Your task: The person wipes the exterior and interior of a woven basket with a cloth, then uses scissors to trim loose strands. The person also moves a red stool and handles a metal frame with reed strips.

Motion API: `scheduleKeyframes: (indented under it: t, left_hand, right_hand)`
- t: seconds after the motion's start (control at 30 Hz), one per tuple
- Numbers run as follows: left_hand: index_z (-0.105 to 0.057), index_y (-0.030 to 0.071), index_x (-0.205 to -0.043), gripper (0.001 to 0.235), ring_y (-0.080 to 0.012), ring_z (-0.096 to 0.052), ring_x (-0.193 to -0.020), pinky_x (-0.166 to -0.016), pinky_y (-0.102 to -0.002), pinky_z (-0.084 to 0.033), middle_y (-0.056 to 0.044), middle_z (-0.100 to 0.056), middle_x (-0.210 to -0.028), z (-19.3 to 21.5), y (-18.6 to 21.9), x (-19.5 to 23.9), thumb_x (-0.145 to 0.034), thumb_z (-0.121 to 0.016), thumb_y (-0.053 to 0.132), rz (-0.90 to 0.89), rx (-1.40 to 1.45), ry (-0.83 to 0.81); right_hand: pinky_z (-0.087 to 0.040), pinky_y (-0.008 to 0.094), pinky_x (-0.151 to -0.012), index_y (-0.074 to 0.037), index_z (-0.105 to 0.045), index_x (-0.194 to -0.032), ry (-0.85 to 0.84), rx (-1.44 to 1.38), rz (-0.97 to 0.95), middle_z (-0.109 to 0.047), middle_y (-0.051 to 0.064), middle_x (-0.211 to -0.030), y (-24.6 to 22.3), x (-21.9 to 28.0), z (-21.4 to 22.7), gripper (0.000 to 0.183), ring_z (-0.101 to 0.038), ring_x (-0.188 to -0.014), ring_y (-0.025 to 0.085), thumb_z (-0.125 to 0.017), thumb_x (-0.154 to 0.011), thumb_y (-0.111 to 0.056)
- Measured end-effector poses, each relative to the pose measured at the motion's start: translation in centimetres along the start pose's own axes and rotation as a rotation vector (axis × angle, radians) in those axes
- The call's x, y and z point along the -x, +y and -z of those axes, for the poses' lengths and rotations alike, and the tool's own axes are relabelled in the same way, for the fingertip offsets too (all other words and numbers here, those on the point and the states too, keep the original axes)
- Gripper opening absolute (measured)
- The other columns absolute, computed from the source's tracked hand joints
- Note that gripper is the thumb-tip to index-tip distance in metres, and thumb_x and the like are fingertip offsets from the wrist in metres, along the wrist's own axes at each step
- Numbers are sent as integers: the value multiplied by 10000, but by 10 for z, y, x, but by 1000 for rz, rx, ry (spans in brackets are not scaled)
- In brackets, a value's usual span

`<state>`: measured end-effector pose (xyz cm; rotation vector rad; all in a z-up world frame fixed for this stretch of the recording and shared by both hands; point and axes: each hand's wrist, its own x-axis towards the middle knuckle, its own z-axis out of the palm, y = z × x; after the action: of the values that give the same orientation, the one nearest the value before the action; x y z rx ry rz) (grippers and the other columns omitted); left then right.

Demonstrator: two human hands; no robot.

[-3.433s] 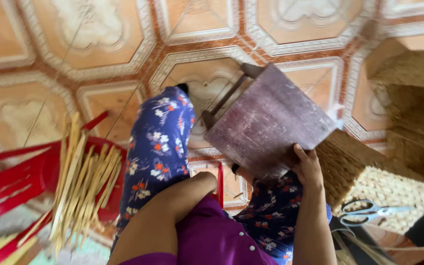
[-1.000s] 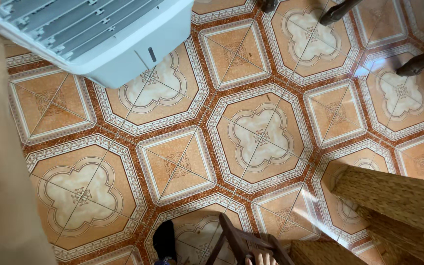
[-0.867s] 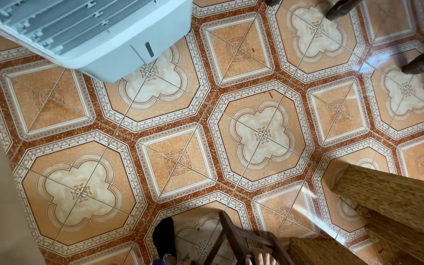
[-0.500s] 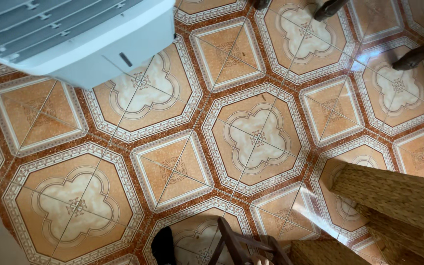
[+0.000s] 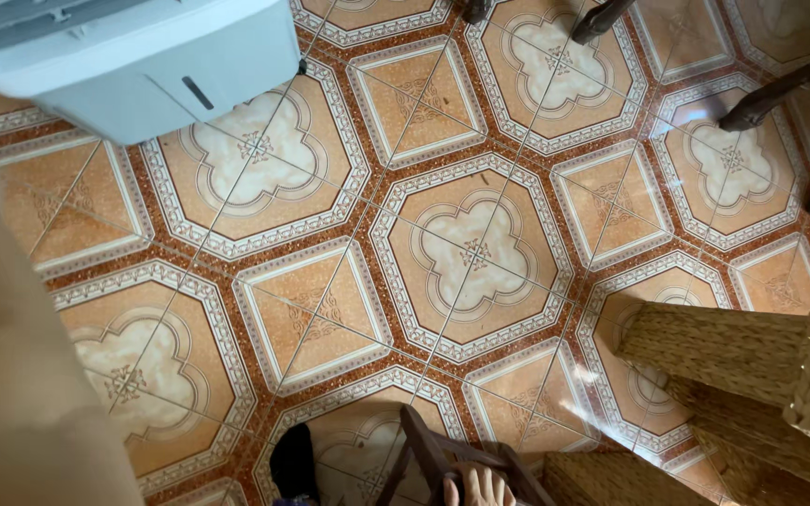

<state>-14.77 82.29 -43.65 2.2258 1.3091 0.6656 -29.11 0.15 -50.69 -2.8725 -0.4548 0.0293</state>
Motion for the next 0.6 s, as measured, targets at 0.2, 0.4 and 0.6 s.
scheduleKeyframes:
  t: [0.2,0.4,0.6]
  left_hand:
    - [27,109,-1680,989,-413,-514,-1398,-1101,-439,-530,-331,-174,-1667,-13,33,119,-964,-654,79,231,54,-265]
    - [-297,84,-1574,828,-330,-609,-1231,-1077,-428,-491,-190,-425,-1558,9,142,369,-893,-705,317,-131,-41,-1001]
    - [-450,261,-1520,704,-284,-580,-1303,-1095,-430,-468,-107,-538,-1497,93,195,583,-875,-717,353,-755,-94,-1372]
  right_hand:
    - [-436,455,-971,-202,-699,-1086,-133,151,-109,-666,44,-1056,-25,-13,21,418,-615,-1064,263,-639,-828,-526]
    - [-407,475,-992,-197,-688,-1170,-92,-88,-33,-671,36,-1106,-30,-14,35,381,-605,-1100,276,-630,-897,-457]
    - [-409,453,-999,-112,-657,-1325,34,-640,180,-663,89,-1314,9,-24,55,492,-582,-1216,274,-726,-858,-248]
